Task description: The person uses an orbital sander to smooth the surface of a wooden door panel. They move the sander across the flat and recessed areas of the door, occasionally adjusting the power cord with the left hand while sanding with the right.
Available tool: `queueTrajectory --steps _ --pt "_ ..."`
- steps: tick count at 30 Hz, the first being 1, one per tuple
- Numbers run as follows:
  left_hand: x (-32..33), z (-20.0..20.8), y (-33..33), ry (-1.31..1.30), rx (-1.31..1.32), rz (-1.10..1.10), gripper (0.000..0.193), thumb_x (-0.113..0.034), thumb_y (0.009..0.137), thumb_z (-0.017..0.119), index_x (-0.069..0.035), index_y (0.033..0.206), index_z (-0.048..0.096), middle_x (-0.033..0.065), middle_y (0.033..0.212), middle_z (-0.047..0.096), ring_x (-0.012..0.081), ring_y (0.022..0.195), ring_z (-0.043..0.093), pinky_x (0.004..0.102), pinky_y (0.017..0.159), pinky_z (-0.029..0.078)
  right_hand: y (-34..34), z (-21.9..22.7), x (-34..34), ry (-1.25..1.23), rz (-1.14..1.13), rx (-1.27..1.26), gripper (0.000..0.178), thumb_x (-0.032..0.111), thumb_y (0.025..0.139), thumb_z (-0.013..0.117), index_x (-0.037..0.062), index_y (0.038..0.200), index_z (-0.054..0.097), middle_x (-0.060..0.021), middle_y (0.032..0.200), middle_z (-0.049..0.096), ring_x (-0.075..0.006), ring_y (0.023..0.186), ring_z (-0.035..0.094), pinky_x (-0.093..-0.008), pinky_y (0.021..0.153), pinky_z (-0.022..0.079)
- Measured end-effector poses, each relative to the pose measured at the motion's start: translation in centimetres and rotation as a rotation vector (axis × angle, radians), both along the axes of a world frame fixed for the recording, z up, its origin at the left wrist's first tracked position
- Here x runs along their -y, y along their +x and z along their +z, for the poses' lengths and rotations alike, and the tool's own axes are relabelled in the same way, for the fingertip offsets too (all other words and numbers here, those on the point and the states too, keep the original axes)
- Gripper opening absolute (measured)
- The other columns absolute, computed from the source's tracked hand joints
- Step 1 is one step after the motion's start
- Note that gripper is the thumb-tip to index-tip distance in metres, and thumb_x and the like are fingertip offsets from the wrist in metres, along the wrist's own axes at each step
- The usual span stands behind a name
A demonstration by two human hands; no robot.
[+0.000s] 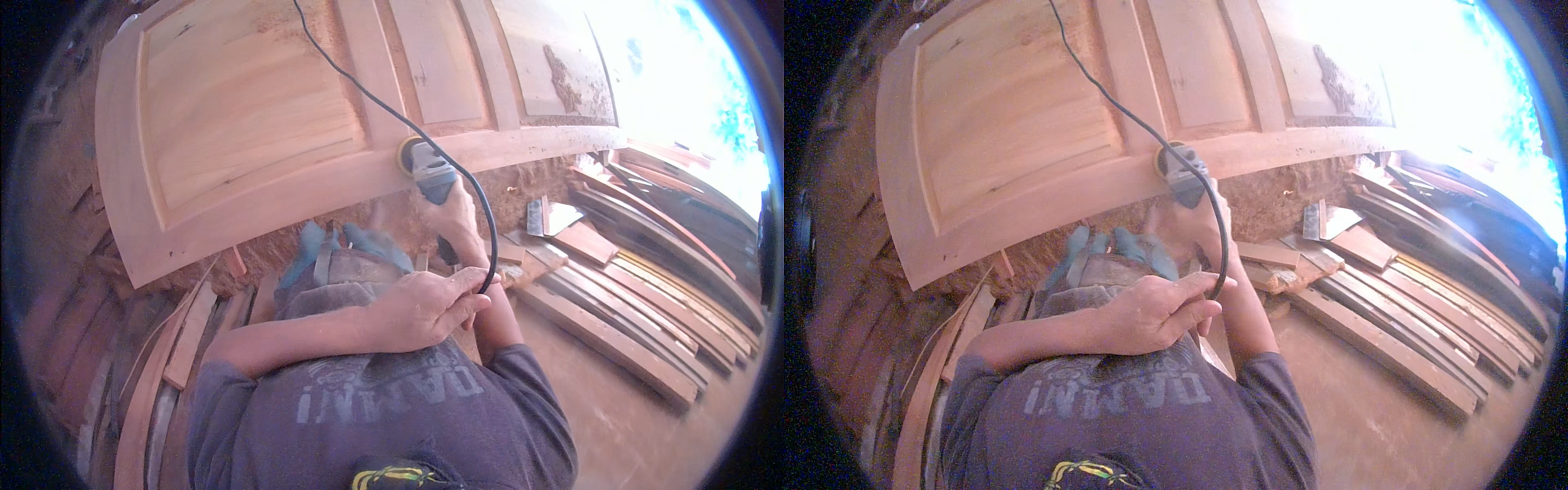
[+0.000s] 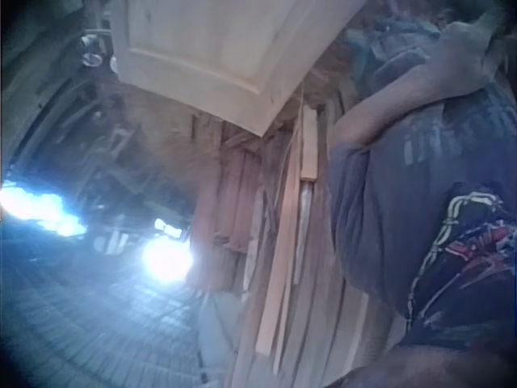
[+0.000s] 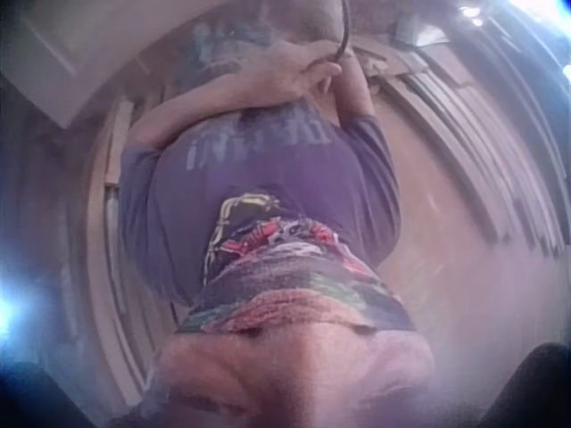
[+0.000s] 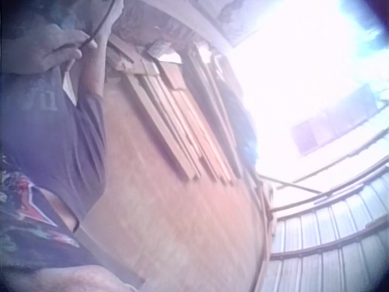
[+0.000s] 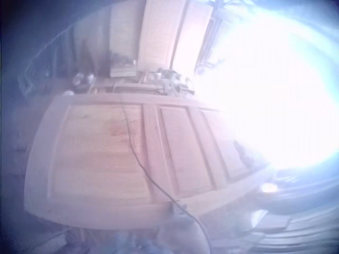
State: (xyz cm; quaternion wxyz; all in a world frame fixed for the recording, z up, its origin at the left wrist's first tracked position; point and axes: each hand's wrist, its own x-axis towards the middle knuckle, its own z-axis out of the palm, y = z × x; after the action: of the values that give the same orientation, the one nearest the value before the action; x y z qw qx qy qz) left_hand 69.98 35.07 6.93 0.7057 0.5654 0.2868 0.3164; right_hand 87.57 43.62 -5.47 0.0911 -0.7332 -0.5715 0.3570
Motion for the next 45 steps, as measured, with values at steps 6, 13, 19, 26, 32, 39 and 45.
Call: queueTrajectory --steps 6,13,19,26,32,39,45 --pt "-2.5 0.3 4.4 -0.049 -0.022 -0.054 0.037 -0.024 0.118 0.057 0.001 0.146 0.057 0.0156 0.084 0.075 0.0334 0.080 0.079 0.0435 0.074 0.060 10.9 -6.0 -2.3 0.052 -0.131 0.123 0.076 0.050 0.085 0.089 -0.0013 0.135 0.062 -0.0350 0.119 0.077 -0.0529 0.119 0.074 -0.0566 0.101 0.059" --pt "-2.3 0.4 6.5 -0.057 -0.043 -0.042 0.043 -0.026 0.119 0.058 -0.001 0.154 0.055 0.0117 0.085 0.075 0.0280 0.080 0.079 0.0423 0.075 0.059 22.6 -6.9 -3.7 0.131 -0.301 -0.119 0.057 0.034 0.086 0.092 -0.0008 0.127 0.071 -0.0141 0.109 0.080 -0.0223 0.095 0.075 -0.0408 0.087 0.060" --pt "-0.1 0.1 5.8 0.000 -0.019 -0.001 0.036 -0.029 0.116 0.061 0.001 0.134 0.059 0.0216 0.083 0.076 0.0446 0.084 0.078 0.0522 0.072 0.058 19.2 -5.1 1.2 0.087 -0.317 -0.288 0.050 0.028 0.091 0.089 0.0025 0.131 0.072 -0.0091 0.112 0.078 -0.0178 0.096 0.073 -0.0391 0.090 0.060" --pt "3.8 -0.9 2.3 0.018 -0.051 0.014 0.034 -0.028 0.115 0.061 0.001 0.131 0.056 0.0263 0.085 0.076 0.0493 0.088 0.077 0.0569 0.076 0.058 -3.5 -3.0 6.1 -0.021 0.252 -0.177 0.063 0.031 0.087 0.091 -0.0002 0.134 0.064 -0.0245 0.119 0.079 -0.0359 0.108 0.079 -0.0459 0.093 0.063" --pt "5.6 -0.9 -1.3 0.072 -0.121 0.001 0.036 -0.028 0.115 0.060 0.001 0.135 0.057 0.0308 0.092 0.076 0.0530 0.093 0.076 0.0605 0.079 0.057 -16.6 -4.3 9.9 -0.030 0.588 -0.122 0.062 0.030 0.086 0.086 -0.0021 0.129 0.056 -0.0319 0.117 0.074 -0.0519 0.108 0.074 -0.0582 0.094 0.061" --pt "5.8 -1.5 -1.7 0.056 -0.061 0.040 0.035 -0.022 0.117 0.060 0.000 0.143 0.059 0.0125 0.082 0.075 0.0328 0.079 0.080 0.0424 0.072 0.060 -10.5 -3.3 8.7 -0.060 0.350 -0.026 0.060 0.029 0.086 0.084 -0.0007 0.128 0.055 -0.0323 0.113 0.077 -0.0532 0.110 0.075 -0.0599 0.094 0.060" --pt "4.8 -1.9 1.3 0.098 -0.041 0.060 0.033 -0.022 0.117 0.059 0.000 0.143 0.058 0.0131 0.083 0.076 0.0325 0.081 0.081 0.0423 0.071 0.061 -3.2 -2.2 7.2 -0.080 0.203 0.037 0.061 0.033 0.085 0.086 0.0003 0.128 0.057 -0.0332 0.110 0.077 -0.0541 0.109 0.075 -0.0596 0.092 0.060"
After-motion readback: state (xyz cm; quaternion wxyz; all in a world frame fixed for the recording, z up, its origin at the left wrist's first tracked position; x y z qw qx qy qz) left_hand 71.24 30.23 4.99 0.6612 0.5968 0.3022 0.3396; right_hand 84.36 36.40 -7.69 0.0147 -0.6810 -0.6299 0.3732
